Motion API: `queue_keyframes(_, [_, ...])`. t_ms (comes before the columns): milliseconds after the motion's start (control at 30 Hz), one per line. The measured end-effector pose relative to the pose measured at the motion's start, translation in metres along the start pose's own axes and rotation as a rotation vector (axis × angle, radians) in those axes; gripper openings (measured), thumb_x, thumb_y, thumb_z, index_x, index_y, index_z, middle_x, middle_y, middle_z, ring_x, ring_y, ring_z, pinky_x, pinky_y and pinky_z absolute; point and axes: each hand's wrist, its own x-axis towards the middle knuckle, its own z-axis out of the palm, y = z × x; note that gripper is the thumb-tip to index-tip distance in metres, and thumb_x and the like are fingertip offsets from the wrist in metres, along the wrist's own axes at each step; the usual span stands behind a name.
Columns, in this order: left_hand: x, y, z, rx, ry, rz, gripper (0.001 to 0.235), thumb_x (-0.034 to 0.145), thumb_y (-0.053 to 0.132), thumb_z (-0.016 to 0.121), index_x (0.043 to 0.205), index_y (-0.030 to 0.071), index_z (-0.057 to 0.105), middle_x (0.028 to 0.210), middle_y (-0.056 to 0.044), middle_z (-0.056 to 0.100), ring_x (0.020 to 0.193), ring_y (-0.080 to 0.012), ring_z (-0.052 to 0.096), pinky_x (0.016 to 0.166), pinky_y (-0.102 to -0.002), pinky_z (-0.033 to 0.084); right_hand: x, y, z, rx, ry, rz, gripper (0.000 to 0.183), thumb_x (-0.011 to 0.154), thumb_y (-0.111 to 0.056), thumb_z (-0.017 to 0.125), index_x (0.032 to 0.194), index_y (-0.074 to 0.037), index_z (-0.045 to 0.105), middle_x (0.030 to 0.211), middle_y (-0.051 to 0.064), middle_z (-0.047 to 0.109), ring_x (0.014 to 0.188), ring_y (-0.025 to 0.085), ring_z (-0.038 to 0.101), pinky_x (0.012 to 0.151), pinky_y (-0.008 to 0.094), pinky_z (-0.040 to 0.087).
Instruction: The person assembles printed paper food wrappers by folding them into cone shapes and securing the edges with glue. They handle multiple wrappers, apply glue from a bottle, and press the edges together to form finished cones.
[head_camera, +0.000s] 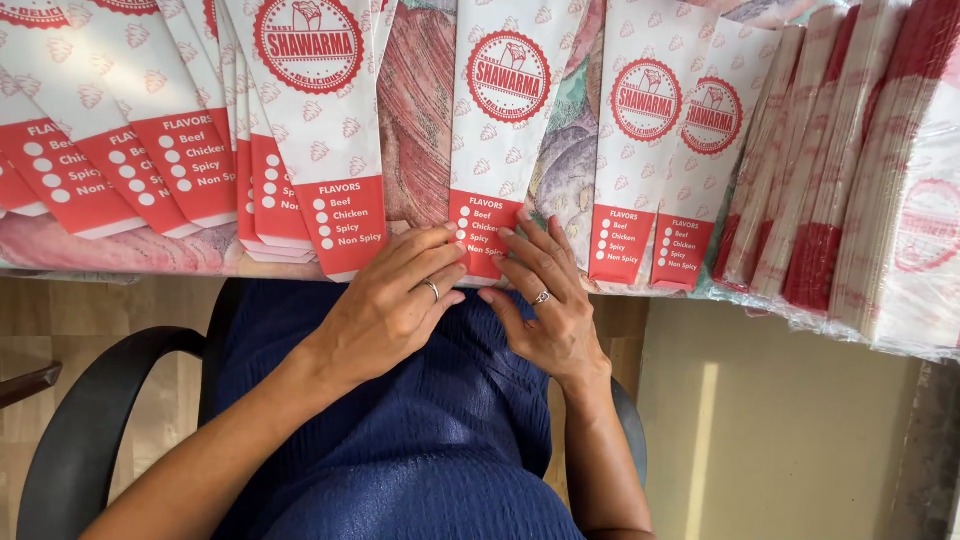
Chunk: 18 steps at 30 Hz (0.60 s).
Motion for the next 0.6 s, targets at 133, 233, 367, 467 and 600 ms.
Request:
queue_keyframes(133, [0.012,0.011,-0.001,0.003,0.034,0.005,0.012,0.092,-0.002,0.073,0.100,-0.010,0.072,0.101,-0.021,0.069,0.106,-0.0402,0.069,0.094,-0.052,0.058,-0.007,0.002,0.003,-0.019,0.046,-0.072,0.019,0.087,-0.008,0.083,0.100,0.004,0.075,0.115,0.020,0.075,0.116,0.047,0.069,0.110,0.062,0.045])
queue_keyframes(233, [0.017,0.013,-0.003,-0.016,0.050,-0.023,0.008,0.095,-0.007,0.066,0.098,-0.013,0.071,0.096,-0.022,0.068,0.101,-0.0404,0.069,0.091,-0.054,0.058,-0.007,0.004,0.001,-0.008,0.057,-0.071,0.014,0.089,-0.005,0.081,0.097,0.004,0.075,0.109,0.019,0.077,0.111,0.046,0.072,0.108,0.062,0.048])
queue_keyframes(367, [0.008,0.006,0.005,-0.001,0.070,-0.019,0.007,0.093,-0.001,0.073,0.093,-0.008,0.075,0.099,-0.018,0.071,0.104,-0.0377,0.070,0.095,-0.050,0.057,-0.003,-0.001,-0.002,0.020,0.058,-0.045,0.007,0.091,-0.003,0.078,0.094,0.004,0.076,0.108,0.018,0.077,0.111,0.044,0.073,0.107,0.061,0.048])
queue_keyframes(467, [0.009,0.007,0.009,-0.011,0.102,-0.054,0.007,0.092,0.001,0.075,0.091,-0.006,0.076,0.099,-0.017,0.072,0.102,-0.0366,0.071,0.094,-0.049,0.057,0.001,-0.003,-0.001,0.040,0.070,-0.012,0.006,0.092,-0.002,0.076,0.090,0.005,0.075,0.105,0.017,0.077,0.109,0.044,0.073,0.107,0.061,0.048])
queue_keyframes(600, [0.013,0.008,0.005,-0.016,0.108,-0.078,0.006,0.091,0.000,0.075,0.087,-0.004,0.077,0.096,-0.015,0.073,0.099,-0.0355,0.072,0.091,-0.047,0.057,0.004,-0.004,-0.001,0.044,0.075,0.013,0.008,0.093,-0.001,0.075,0.087,0.005,0.074,0.103,0.017,0.076,0.107,0.043,0.073,0.108,0.061,0.046])
